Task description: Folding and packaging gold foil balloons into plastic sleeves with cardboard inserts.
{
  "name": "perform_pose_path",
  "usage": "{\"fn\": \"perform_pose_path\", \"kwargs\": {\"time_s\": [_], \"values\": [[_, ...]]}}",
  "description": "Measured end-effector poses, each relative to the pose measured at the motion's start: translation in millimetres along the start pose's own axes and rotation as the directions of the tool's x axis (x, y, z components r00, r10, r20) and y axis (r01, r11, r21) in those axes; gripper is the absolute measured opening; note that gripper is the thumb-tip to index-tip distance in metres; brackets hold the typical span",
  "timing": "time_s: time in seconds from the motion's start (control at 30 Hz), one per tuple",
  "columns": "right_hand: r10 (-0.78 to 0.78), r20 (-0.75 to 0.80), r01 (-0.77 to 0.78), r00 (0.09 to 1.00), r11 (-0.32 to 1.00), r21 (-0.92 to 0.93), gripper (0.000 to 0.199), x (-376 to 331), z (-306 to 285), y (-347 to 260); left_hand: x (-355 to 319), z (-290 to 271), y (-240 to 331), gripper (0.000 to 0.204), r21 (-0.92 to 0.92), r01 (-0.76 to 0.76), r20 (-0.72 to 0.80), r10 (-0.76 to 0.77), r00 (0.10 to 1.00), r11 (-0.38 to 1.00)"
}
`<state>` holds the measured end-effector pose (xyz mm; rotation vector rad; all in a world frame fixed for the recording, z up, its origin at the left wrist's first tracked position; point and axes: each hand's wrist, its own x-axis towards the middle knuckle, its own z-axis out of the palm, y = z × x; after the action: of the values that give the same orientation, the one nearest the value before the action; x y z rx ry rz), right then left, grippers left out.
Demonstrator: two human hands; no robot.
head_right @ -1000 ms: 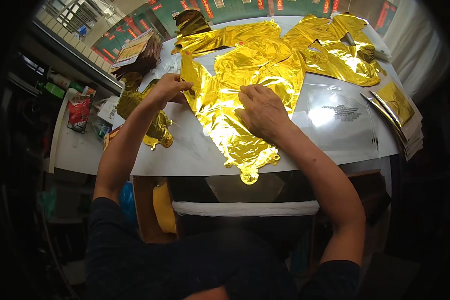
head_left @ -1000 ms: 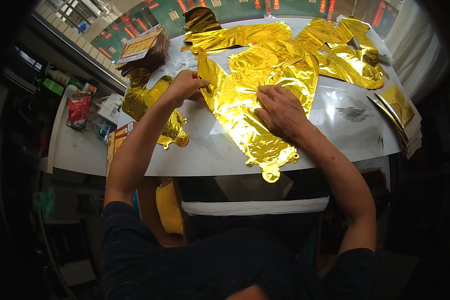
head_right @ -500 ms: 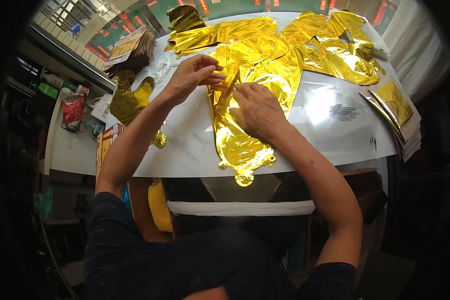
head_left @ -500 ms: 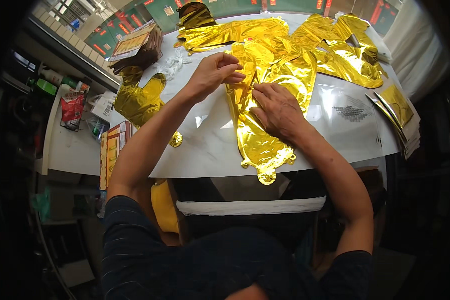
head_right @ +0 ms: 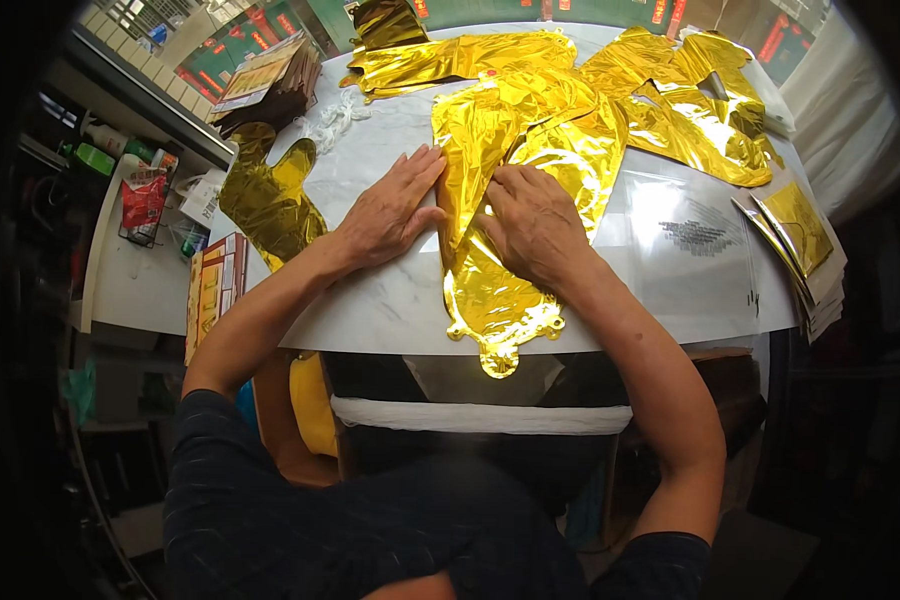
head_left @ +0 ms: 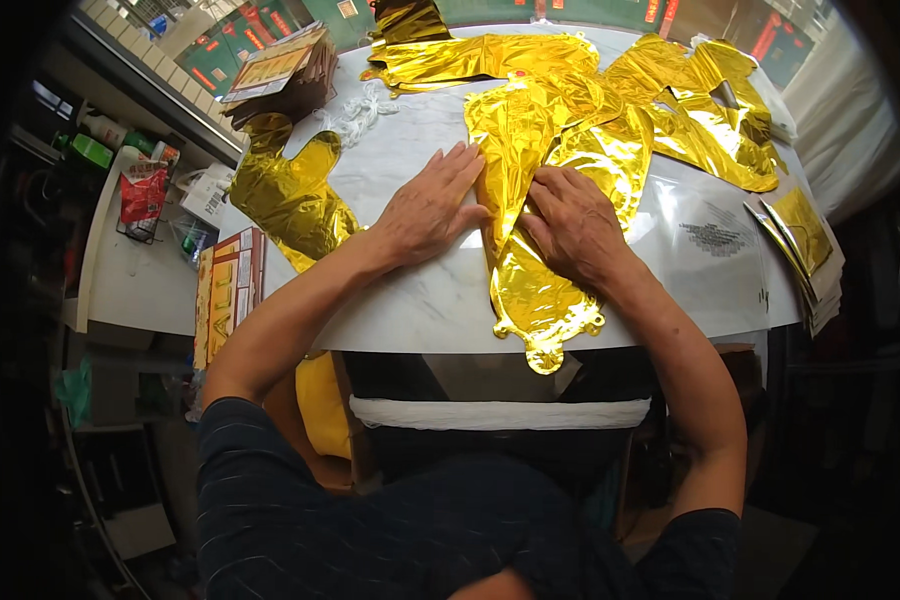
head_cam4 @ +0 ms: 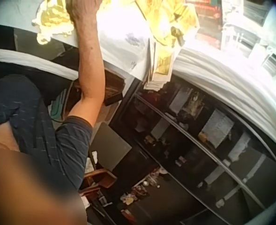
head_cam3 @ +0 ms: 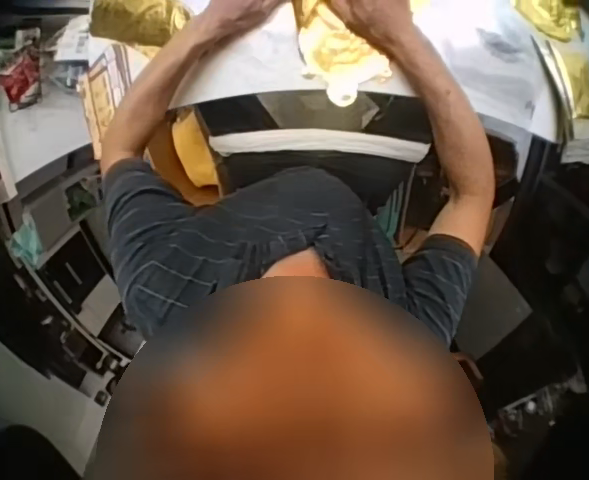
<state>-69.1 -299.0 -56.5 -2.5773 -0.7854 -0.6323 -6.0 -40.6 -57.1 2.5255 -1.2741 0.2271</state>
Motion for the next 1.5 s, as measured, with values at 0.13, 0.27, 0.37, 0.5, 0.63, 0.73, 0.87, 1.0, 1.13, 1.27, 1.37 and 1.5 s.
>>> {"fn": "perform_pose_path", "kwargs": {"time_s": [0.13,0.27,0.37,0.5,0.63,0.73,0.87,1.0,1.13,1.27,1.37,1.5], "values": [[0.018,0.022,-0.018,1.0,1.0,-0.001,0.033,-1.3,-0.1,1.6,5.1,1.8,-0.9,0.071,0.039,-0.011,0.039,0.01,0.999,0.999],[0.017,0.024,-0.018,1.0,1.0,0.006,0.032,-1.7,-0.5,1.4,8.0,2.3,-2.2,0.075,0.059,-0.006,0.093,0.0,0.996,0.998],[0.018,0.037,-0.019,0.999,1.0,0.012,0.03,-0.2,-2.1,-0.4,8.7,2.0,-4.2,0.078,0.075,-0.02,0.118,0.011,0.993,0.997],[0.011,0.026,-0.011,1.0,1.0,0.015,0.029,-0.8,-1.6,-0.6,11.4,-0.6,-3.2,0.079,0.08,-0.027,0.155,0.014,0.988,0.996],[0.014,0.025,-0.014,1.0,1.0,0.005,0.029,-1.4,-0.2,0.6,12.9,0.7,-3.3,0.08,0.083,-0.034,0.155,0.021,0.988,0.996],[0.009,0.029,-0.009,1.0,1.0,0.0,0.028,0.1,0.1,2.1,16.2,0.1,-4.9,0.082,0.121,-0.053,0.16,0.034,0.987,0.991],[0.013,0.043,-0.013,0.999,1.0,0.005,0.028,0.1,1.8,2.2,15.5,-2.0,-3.1,0.084,0.131,-0.059,0.176,0.035,0.984,0.99],[0.014,0.047,-0.014,0.999,1.0,-0.01,0.029,-1.1,-0.5,0.5,18.4,-4.2,0.9,0.087,0.155,-0.059,0.209,0.025,0.978,0.986],[0.019,0.015,-0.019,1.0,1.0,-0.002,0.03,-1.5,1.8,2.5,19.8,-5.1,-0.3,0.087,0.152,-0.072,0.244,0.034,0.969,0.986],[0.123,0.059,-0.133,0.991,0.966,0.223,0.028,4.4,-8.2,8.9,19.0,-5.0,-1.4,0.088,0.166,-0.086,0.254,0.042,0.966,0.982],[0.201,-0.064,-0.173,0.977,0.937,0.305,0.027,16.0,-20.5,25.9,20.3,-5.9,0.2,0.087,0.164,-0.062,0.269,0.015,0.963,0.985],[0.147,-0.057,-0.138,0.988,0.981,0.136,0.028,36.1,-29.4,19.0,15.4,-7.1,-2.7,0.087,0.164,-0.056,0.258,0.012,0.966,0.985]]}}
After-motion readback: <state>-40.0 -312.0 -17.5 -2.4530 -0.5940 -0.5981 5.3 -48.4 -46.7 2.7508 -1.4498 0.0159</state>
